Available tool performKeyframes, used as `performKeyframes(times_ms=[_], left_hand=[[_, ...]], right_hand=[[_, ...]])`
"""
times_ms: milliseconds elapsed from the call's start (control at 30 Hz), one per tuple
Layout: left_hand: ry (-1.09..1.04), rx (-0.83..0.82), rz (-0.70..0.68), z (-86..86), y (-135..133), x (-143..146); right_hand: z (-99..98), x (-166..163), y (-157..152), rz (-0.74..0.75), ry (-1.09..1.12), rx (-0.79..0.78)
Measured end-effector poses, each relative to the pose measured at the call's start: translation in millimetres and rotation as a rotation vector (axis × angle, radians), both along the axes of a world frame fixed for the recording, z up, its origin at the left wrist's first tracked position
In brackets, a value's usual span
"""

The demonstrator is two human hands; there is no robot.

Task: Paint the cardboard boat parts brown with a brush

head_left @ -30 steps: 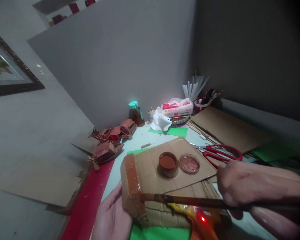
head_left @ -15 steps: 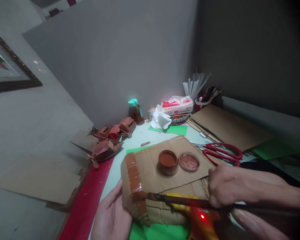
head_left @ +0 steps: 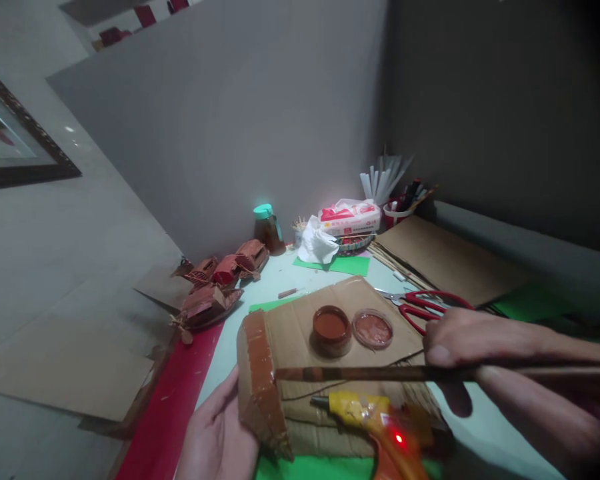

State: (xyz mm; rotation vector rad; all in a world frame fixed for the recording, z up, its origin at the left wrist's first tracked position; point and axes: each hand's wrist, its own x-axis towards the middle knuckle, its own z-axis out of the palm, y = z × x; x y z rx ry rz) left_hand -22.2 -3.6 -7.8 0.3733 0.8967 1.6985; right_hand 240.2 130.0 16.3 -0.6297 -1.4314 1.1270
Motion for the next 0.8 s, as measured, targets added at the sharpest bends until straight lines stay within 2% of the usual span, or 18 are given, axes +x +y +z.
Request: performKeyframes(times_ms=[67,200,267,433,567,700,800], left_hand=[[0.009,-0.003,-0.014,-3.6,-2,-5],[-0.045,0.104,-0.016,-3.8,-1,-5],[-0.068,0.122,0.012,-0.1,2,-1],[-0.037,0.037,0.103,5.1,2,6],[-0.088,0.081,0.046,0.2,-3,-1],[-0.139,0.169,-0.096,-6.5,-6,-8],[-0.129,0.125,-0.150,-8.5,-5,-10]], right_hand=[[10.8,-5,2,-0.017,-0.007,0.004],[25.6,-16,5,0.015,0.060,-0.063],[25.4,-18,5,0.019,0.081,-0.092],[13.2,-11,1,0.053,0.090,-0.167],[9.0,-9,-4,0.072,0.120,-0.274],[10.2,-12,-2,0.149,0.149,-0.236],[9.8,-10,4,0.210,0.180,-0.233]])
